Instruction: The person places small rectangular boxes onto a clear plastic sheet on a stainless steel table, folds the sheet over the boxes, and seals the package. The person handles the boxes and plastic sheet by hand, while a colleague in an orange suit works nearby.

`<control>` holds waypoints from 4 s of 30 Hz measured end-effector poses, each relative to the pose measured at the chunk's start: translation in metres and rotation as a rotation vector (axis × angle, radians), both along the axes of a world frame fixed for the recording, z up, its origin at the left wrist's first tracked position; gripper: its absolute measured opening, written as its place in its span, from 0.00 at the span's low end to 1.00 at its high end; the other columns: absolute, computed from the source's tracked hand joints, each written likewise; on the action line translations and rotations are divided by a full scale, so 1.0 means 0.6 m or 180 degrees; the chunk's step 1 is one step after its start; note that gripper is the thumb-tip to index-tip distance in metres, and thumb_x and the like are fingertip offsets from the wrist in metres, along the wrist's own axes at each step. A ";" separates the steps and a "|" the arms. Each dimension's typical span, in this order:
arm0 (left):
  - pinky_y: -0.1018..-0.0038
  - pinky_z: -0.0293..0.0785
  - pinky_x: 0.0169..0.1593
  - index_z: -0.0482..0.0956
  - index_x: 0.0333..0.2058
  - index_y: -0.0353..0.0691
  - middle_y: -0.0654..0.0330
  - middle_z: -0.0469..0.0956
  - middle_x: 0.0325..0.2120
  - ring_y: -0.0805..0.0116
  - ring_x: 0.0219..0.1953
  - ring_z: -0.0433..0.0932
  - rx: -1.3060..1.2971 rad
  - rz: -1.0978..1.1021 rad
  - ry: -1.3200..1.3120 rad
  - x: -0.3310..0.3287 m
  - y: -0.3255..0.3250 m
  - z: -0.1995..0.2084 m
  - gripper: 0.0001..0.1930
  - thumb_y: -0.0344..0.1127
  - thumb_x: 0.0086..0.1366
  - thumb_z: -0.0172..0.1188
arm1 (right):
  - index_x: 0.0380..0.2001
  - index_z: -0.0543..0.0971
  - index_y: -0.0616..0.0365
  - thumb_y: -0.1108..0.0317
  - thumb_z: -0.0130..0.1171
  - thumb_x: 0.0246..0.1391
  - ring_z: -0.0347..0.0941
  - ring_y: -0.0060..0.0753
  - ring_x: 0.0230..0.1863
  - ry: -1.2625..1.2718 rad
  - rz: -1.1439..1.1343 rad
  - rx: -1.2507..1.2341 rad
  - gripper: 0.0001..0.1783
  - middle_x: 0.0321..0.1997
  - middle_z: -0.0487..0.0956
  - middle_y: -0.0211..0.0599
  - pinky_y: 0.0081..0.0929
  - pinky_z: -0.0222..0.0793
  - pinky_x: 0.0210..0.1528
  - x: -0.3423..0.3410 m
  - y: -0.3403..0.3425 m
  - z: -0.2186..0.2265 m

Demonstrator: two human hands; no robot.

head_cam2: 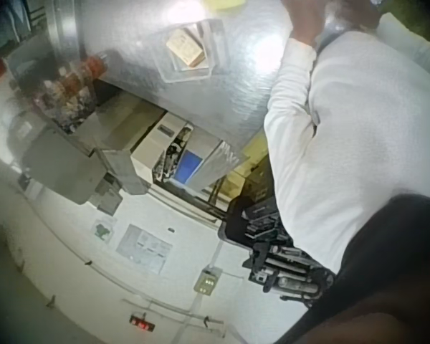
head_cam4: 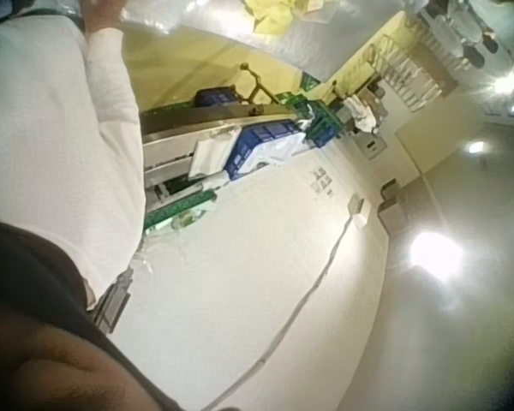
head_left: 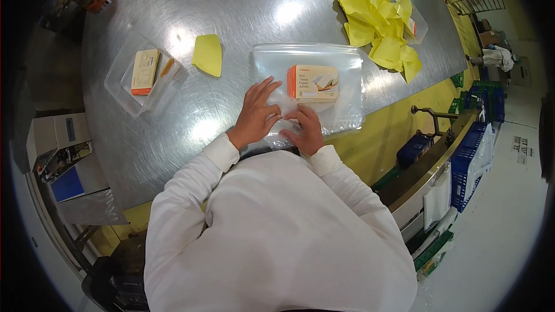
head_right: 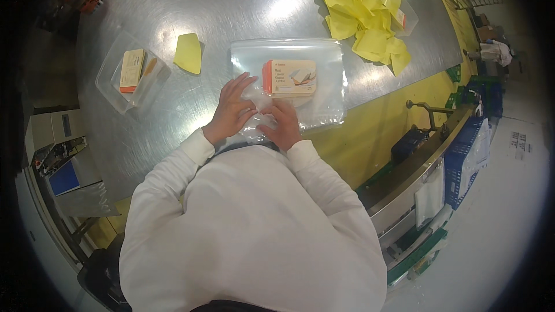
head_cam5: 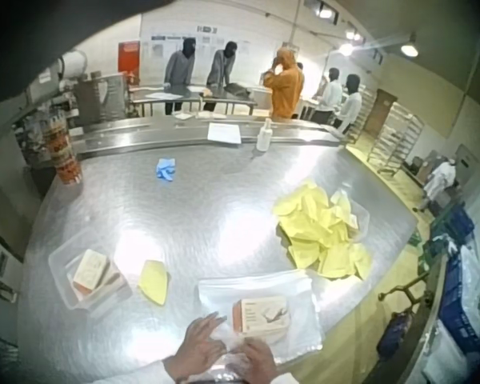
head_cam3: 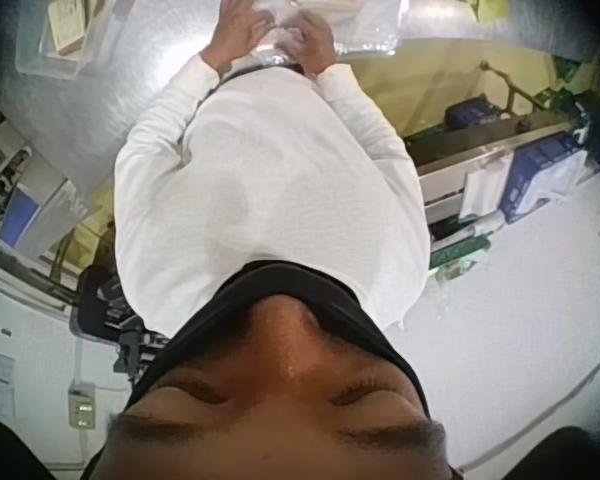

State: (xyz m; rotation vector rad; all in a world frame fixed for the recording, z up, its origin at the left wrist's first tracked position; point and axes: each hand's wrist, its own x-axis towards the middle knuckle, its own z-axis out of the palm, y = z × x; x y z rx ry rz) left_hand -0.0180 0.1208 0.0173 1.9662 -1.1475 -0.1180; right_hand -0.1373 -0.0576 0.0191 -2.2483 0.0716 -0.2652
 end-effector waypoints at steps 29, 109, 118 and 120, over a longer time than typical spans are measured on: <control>0.50 0.54 0.67 0.86 0.37 0.46 0.48 0.62 0.67 0.45 0.69 0.59 0.0033 0.0528 0.0039 -0.041 0.033 -0.013 0.10 0.36 0.55 0.71 | 0.34 0.74 0.59 0.74 0.66 0.53 0.71 0.53 0.37 0.0113 -0.0647 0.0622 0.09 0.34 0.74 0.45 0.44 0.66 0.41 -0.003 -0.004 -0.065; 0.43 0.46 0.71 0.88 0.43 0.56 0.52 0.50 0.74 0.45 0.75 0.45 0.0532 0.0086 -0.0210 -0.042 0.033 -0.023 0.14 0.41 0.55 0.71 | 0.40 0.70 0.62 0.75 0.57 0.63 0.81 0.46 0.39 0.0356 -0.0724 0.1079 0.06 0.36 0.80 0.49 0.36 0.74 0.42 -0.014 -0.011 -0.057; 0.41 0.46 0.71 0.84 0.29 0.46 0.53 0.57 0.71 0.45 0.74 0.48 0.0297 -0.0091 -0.0232 -0.026 0.001 -0.021 0.05 0.35 0.55 0.70 | 0.41 0.73 0.59 0.77 0.59 0.59 0.76 0.45 0.41 -0.0020 -0.0220 0.0155 0.08 0.37 0.79 0.42 0.37 0.71 0.45 -0.017 -0.029 -0.068; 0.41 0.46 0.71 0.82 0.27 0.44 0.53 0.60 0.69 0.45 0.74 0.49 0.0097 -0.0030 0.0005 -0.022 -0.005 -0.019 0.05 0.34 0.55 0.71 | 0.41 0.75 0.58 0.79 0.60 0.57 0.76 0.36 0.43 -0.0282 0.0176 -0.0121 0.10 0.37 0.79 0.37 0.33 0.71 0.44 -0.013 -0.036 -0.062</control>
